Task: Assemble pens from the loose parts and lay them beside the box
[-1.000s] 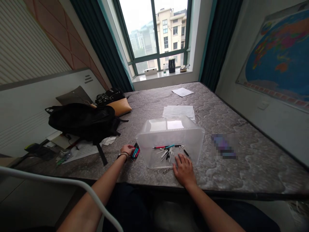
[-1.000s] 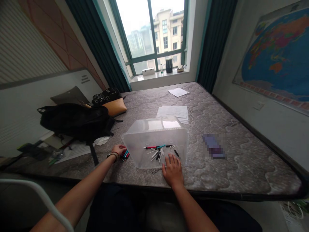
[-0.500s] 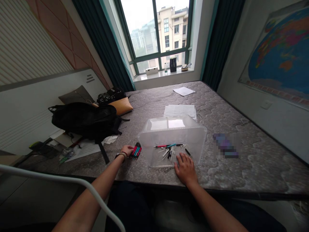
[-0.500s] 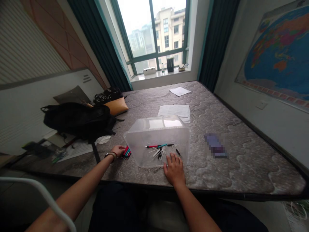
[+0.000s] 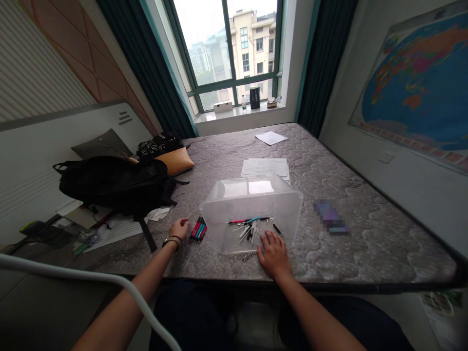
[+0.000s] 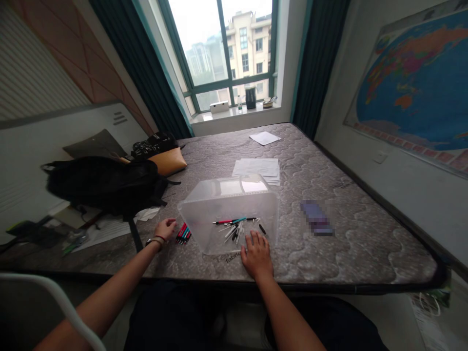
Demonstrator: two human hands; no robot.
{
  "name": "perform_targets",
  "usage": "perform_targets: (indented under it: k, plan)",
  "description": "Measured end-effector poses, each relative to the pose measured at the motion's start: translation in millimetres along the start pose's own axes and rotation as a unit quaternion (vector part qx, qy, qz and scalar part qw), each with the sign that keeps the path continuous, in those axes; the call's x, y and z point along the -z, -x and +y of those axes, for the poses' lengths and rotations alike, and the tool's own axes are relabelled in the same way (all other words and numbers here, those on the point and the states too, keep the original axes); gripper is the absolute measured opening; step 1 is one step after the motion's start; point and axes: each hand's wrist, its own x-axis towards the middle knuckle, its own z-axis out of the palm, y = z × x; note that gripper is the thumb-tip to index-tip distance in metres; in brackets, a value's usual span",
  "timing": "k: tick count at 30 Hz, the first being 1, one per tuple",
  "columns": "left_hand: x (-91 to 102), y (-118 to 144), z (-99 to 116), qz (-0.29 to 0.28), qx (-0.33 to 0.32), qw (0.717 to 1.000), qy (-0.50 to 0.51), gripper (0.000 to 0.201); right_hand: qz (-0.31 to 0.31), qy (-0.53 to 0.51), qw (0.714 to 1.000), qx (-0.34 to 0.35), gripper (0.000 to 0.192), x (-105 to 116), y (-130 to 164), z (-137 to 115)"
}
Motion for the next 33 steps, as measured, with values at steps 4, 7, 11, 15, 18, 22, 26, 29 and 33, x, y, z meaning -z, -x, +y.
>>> perform_targets:
  k: [4, 7, 11, 15, 18, 22, 26, 29, 33]
  plan:
    - [14.8, 71.0, 15.3, 0.022, -0.063, 0.995, 0.076, 0.036, -0.001, -0.007, 1.0, -0.003, 0.038, 1.8, 0.3, -0.1]
    - [15.6, 145.4, 27.0, 0.018, -0.18, 0.96, 0.214, 0.033, -0.01, -0.006, 1.0, -0.007, 0.039, 3.5, 0.3, -0.5]
    - [-13.8, 205.9, 47.4, -0.076, -0.206, 0.949, 0.227, 0.033, -0.018, -0.002, 1.0, -0.01, 0.039, 4.7, 0.0, -1.0]
    - [-75.7, 197.7, 67.2, -0.151, -0.251, 0.948, 0.128, 0.033, -0.014, -0.003, 1.0, -0.01, 0.039, 5.4, 0.6, -1.5]
    - [-117.5, 171.1, 72.3, -0.125, -0.329, 0.936, 0.012, 0.033, -0.008, -0.004, 1.0, -0.005, 0.038, 5.6, 1.0, -1.4]
    - [-147.9, 147.0, 69.2, -0.059, -0.29, 0.951, -0.09, 0.035, -0.002, -0.004, 1.0, 0.003, 0.038, 3.6, 0.9, -0.3]
    - [-155.7, 142.6, 63.8, -0.042, -0.253, 0.96, -0.109, 0.029, -0.003, 0.004, 1.0, 0.002, 0.037, 0.6, -0.2, -0.1]
    - [-155.4, 145.4, 61.9, -0.039, -0.253, 0.962, -0.092, 0.026, -0.016, 0.016, 1.0, 0.01, 0.039, 0.1, -1.8, -0.8]
    - [-155.7, 147.3, 62.0, -0.019, -0.252, 0.967, -0.023, 0.025, -0.027, 0.036, 0.999, 0.017, 0.04, 0.3, -3.5, -1.2]
